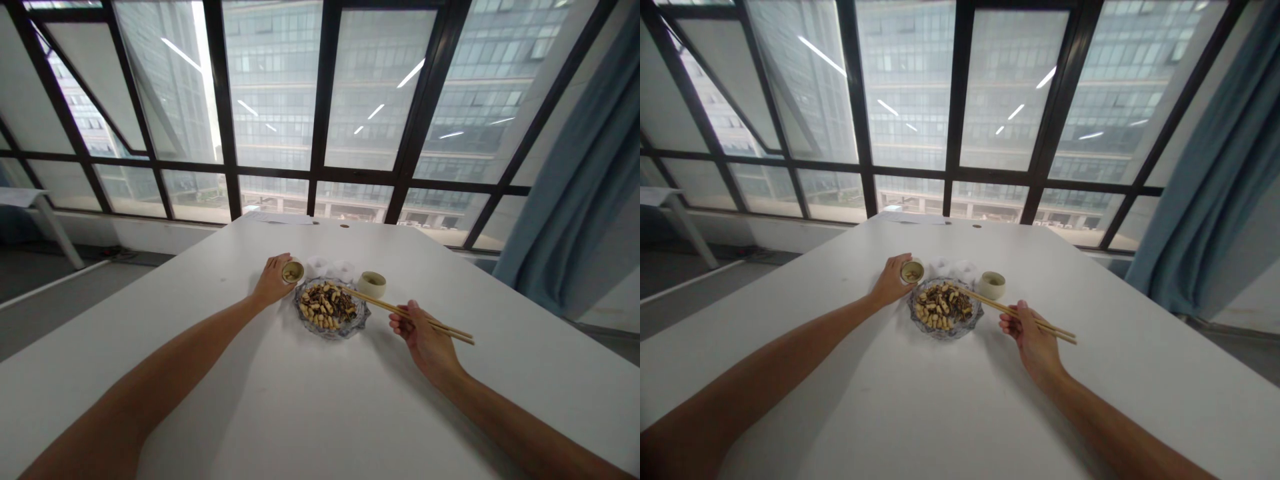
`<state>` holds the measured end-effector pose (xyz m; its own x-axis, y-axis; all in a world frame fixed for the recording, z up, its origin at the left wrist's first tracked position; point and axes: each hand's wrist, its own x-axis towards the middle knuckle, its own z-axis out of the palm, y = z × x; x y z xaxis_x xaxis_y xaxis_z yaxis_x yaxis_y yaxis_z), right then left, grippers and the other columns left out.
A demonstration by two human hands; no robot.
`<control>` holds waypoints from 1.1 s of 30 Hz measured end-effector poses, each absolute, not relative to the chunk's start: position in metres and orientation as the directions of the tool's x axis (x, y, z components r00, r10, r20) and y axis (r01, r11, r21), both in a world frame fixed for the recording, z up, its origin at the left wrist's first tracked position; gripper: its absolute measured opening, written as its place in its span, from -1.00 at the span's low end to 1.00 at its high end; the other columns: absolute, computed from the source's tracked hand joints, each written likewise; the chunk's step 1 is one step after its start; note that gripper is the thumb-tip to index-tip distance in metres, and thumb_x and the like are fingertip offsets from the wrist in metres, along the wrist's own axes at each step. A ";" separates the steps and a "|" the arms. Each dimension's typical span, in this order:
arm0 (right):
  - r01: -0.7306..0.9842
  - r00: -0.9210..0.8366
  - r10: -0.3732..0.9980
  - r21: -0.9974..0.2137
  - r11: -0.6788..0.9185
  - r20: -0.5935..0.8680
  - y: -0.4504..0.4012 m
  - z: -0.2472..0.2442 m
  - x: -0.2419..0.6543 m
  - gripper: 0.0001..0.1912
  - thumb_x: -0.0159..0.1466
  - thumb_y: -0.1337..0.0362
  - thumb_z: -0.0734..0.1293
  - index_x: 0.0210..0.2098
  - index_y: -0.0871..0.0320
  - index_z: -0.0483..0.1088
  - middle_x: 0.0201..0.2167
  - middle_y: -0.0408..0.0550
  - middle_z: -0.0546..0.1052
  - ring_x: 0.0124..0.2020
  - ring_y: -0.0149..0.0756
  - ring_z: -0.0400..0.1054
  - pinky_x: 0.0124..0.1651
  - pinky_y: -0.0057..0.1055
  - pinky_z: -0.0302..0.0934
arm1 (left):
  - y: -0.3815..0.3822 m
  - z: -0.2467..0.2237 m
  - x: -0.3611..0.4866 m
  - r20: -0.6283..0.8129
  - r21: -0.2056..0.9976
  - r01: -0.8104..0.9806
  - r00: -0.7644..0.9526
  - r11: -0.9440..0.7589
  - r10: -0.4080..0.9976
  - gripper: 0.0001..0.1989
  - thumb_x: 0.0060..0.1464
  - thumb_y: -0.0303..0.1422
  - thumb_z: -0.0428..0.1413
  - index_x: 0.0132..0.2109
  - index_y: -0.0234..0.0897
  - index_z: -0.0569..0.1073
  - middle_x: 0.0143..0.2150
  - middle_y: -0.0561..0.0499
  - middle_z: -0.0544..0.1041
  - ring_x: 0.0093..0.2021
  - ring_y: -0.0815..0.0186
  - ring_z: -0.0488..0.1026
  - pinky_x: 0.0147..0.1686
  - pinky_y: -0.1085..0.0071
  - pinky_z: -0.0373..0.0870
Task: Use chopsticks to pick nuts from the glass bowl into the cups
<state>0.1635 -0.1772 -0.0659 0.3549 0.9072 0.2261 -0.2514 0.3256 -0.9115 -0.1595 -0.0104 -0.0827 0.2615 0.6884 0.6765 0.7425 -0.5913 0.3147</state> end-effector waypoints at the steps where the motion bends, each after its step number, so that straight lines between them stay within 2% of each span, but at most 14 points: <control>1: -0.254 0.353 0.909 -0.913 0.320 0.220 -0.177 -0.066 0.163 -0.53 0.04 -0.10 0.58 -0.41 0.22 0.55 -0.52 0.02 0.59 -0.53 -0.27 0.49 -0.50 -0.38 0.46 | -0.010 -0.083 -0.160 0.679 0.315 0.744 0.257 -0.589 0.688 -0.33 -0.04 -0.33 0.33 0.21 -0.21 0.28 0.25 -0.16 0.38 0.27 0.03 0.30 0.30 0.11 0.25; 4: -0.242 0.351 0.908 -0.915 0.323 0.228 -0.178 -0.065 0.162 -0.50 0.02 -0.12 0.59 -0.42 0.22 0.54 -0.53 0.02 0.59 -0.54 -0.27 0.48 -0.51 -0.38 0.45 | -0.008 -0.085 -0.160 0.670 0.356 0.760 0.197 -0.544 0.715 -0.29 -0.09 -0.23 0.38 0.18 -0.23 0.31 0.19 -0.17 0.44 0.20 0.03 0.37 0.26 0.16 0.29; 8: -0.140 0.367 0.884 -0.922 0.360 0.289 -0.179 -0.064 0.161 -0.46 0.04 -0.17 0.56 -0.40 0.23 0.54 -0.53 0.03 0.60 -0.54 -0.28 0.49 -0.49 -0.36 0.45 | -0.011 -0.082 -0.159 0.609 0.478 0.771 0.055 -0.421 0.791 -0.30 -0.06 -0.06 0.35 0.16 -0.23 0.34 0.10 -0.16 0.51 0.11 0.05 0.46 0.12 0.21 0.39; 13: 0.033 0.334 0.846 -0.902 0.430 0.416 -0.184 -0.064 0.162 -0.50 0.11 -0.15 0.52 -0.39 0.22 0.56 -0.52 0.02 0.61 -0.56 -0.28 0.49 -0.49 -0.35 0.45 | -0.015 -0.077 -0.158 0.450 0.594 0.762 -0.051 -0.256 0.892 -0.32 -0.02 0.09 0.27 0.11 -0.25 0.39 -0.03 -0.17 0.60 -0.05 0.08 0.55 -0.11 0.28 0.44; 16: 0.083 0.327 0.822 -0.881 0.467 0.466 -0.185 -0.062 0.164 -0.53 0.15 -0.13 0.51 -0.38 0.20 0.55 -0.52 0.01 0.62 -0.56 -0.28 0.50 -0.50 -0.35 0.44 | -0.012 -0.074 -0.161 0.359 0.610 0.770 -0.058 -0.187 0.931 -0.28 0.01 0.17 0.22 0.12 -0.27 0.39 -0.02 -0.21 0.61 -0.06 0.07 0.57 -0.15 0.30 0.43; 19: 0.091 0.323 0.806 -0.864 0.495 0.496 -0.181 -0.058 0.168 -0.56 0.19 -0.11 0.49 -0.37 0.20 0.55 -0.51 0.01 0.62 -0.56 -0.27 0.51 -0.49 -0.34 0.45 | -0.006 -0.064 -0.163 0.274 0.561 0.820 -0.053 -0.115 0.960 -0.16 -0.02 0.24 0.18 0.21 -0.28 0.33 0.11 -0.28 0.56 0.07 0.01 0.53 -0.06 0.26 0.42; 21: 0.096 0.331 0.790 -0.851 0.516 0.516 -0.177 -0.055 0.173 -0.56 0.21 -0.10 0.47 -0.37 0.20 0.55 -0.51 0.02 0.63 -0.56 -0.27 0.51 -0.49 -0.35 0.46 | -0.002 -0.054 -0.157 0.311 0.484 0.864 -0.024 -0.137 0.950 -0.10 0.00 0.24 0.16 0.30 -0.29 0.26 0.26 -0.31 0.45 0.23 -0.05 0.41 0.10 0.17 0.36; 23: 0.112 0.343 0.769 -0.836 0.537 0.540 -0.172 -0.053 0.178 -0.57 0.22 -0.10 0.46 -0.36 0.20 0.55 -0.51 0.02 0.63 -0.56 -0.28 0.52 -0.49 -0.36 0.47 | 0.000 -0.041 -0.141 0.400 0.386 0.890 0.076 -0.243 0.913 -0.12 0.07 0.20 0.13 0.35 -0.28 0.21 0.37 -0.27 0.33 0.35 -0.06 0.27 0.25 0.10 0.23; 26: 0.142 0.354 0.739 -0.814 0.564 0.574 -0.165 -0.051 0.187 -0.57 0.23 -0.09 0.46 -0.36 0.20 0.55 -0.51 0.01 0.62 -0.57 -0.29 0.51 -0.49 -0.37 0.46 | 0.003 -0.024 -0.102 0.395 0.281 0.853 0.314 -0.439 0.863 -0.23 0.16 0.14 0.07 0.35 -0.20 0.21 0.36 -0.19 0.35 0.37 0.05 0.25 0.35 0.13 0.08; 28: 0.159 0.360 0.722 -0.801 0.577 0.591 -0.163 -0.051 0.192 -0.58 0.23 -0.09 0.46 -0.36 0.19 0.54 -0.52 0.01 0.62 -0.57 -0.29 0.51 -0.50 -0.37 0.46 | 0.005 -0.016 -0.072 0.337 0.233 0.819 0.438 -0.524 0.833 -0.22 0.16 0.10 0.09 0.38 -0.19 0.17 0.35 -0.19 0.37 0.36 0.06 0.28 0.37 0.10 0.01; 30: 0.175 0.363 0.710 -0.792 0.584 0.604 -0.162 -0.051 0.196 -0.58 0.23 -0.09 0.46 -0.36 0.19 0.55 -0.52 0.00 0.62 -0.57 -0.28 0.51 -0.50 -0.36 0.46 | 0.007 -0.011 -0.047 0.264 0.199 0.800 0.513 -0.566 0.817 -0.19 0.14 0.06 0.11 0.41 -0.17 0.08 0.29 -0.21 0.43 0.34 0.04 0.30 0.38 0.01 -0.05; 33: 0.211 0.357 0.700 -0.783 0.585 0.619 -0.161 -0.052 0.200 -0.59 0.25 -0.08 0.45 -0.35 0.18 0.54 -0.52 0.00 0.62 -0.56 -0.28 0.51 -0.50 -0.36 0.46 | 0.010 -0.009 -0.024 0.186 0.202 0.802 0.532 -0.562 0.826 -0.18 0.14 -0.03 0.14 0.41 -0.17 0.02 0.22 -0.19 0.51 0.31 0.03 0.35 0.36 -0.06 -0.07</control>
